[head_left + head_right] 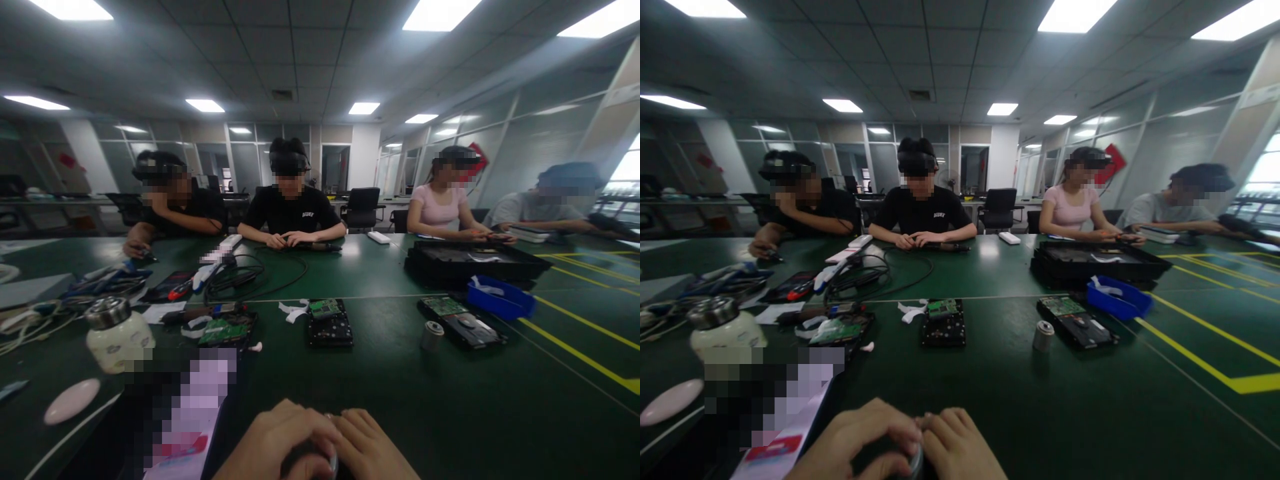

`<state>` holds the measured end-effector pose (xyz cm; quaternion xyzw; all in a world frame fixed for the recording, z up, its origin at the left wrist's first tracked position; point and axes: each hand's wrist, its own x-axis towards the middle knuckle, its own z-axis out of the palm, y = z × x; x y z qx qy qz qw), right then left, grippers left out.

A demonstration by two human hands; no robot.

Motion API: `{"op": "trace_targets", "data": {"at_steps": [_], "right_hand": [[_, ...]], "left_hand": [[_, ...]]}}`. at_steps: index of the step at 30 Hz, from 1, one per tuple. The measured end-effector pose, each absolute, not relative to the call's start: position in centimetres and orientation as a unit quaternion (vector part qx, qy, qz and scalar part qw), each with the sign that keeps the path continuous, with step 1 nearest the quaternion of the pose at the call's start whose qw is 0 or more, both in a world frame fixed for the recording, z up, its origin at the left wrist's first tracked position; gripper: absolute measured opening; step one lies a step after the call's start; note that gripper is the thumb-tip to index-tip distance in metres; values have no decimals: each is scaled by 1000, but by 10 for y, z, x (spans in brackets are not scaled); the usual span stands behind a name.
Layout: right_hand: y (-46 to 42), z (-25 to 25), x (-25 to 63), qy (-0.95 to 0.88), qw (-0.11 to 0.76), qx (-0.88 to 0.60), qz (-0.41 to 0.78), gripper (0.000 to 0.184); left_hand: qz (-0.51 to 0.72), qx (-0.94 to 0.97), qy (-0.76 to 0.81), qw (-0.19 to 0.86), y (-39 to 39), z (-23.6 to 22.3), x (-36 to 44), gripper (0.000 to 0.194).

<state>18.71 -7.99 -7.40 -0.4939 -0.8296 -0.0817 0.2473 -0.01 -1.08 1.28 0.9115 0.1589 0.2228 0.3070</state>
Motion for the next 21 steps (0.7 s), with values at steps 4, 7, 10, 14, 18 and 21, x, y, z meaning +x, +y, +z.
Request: {"op": "trace_targets", "data": {"at_steps": [4,7,10,14,18,21], "right_hand": [[-81,-71,190,-834,250,-485,-87,23],[-81,-70,190,-839,251,-475,-81,23],[-80,-71,189,-839,257,-474,-75,24],[-78,-78,188,-830,261,-484,-89,26],[-78,-80,188,-830,266,-481,-91,32],[-79,-77,188,-829,265,-484,-85,32]], "left_hand": [[223,934,119,254,-10,10,1,29],[234,946,76,213,-7,6,0,28],[265,943,51,193,-7,4,-1,24],[284,942,55,172,-7,4,-1,22],[272,946,68,163,-7,5,-2,29],[260,949,70,162,-6,3,-3,29]]}}
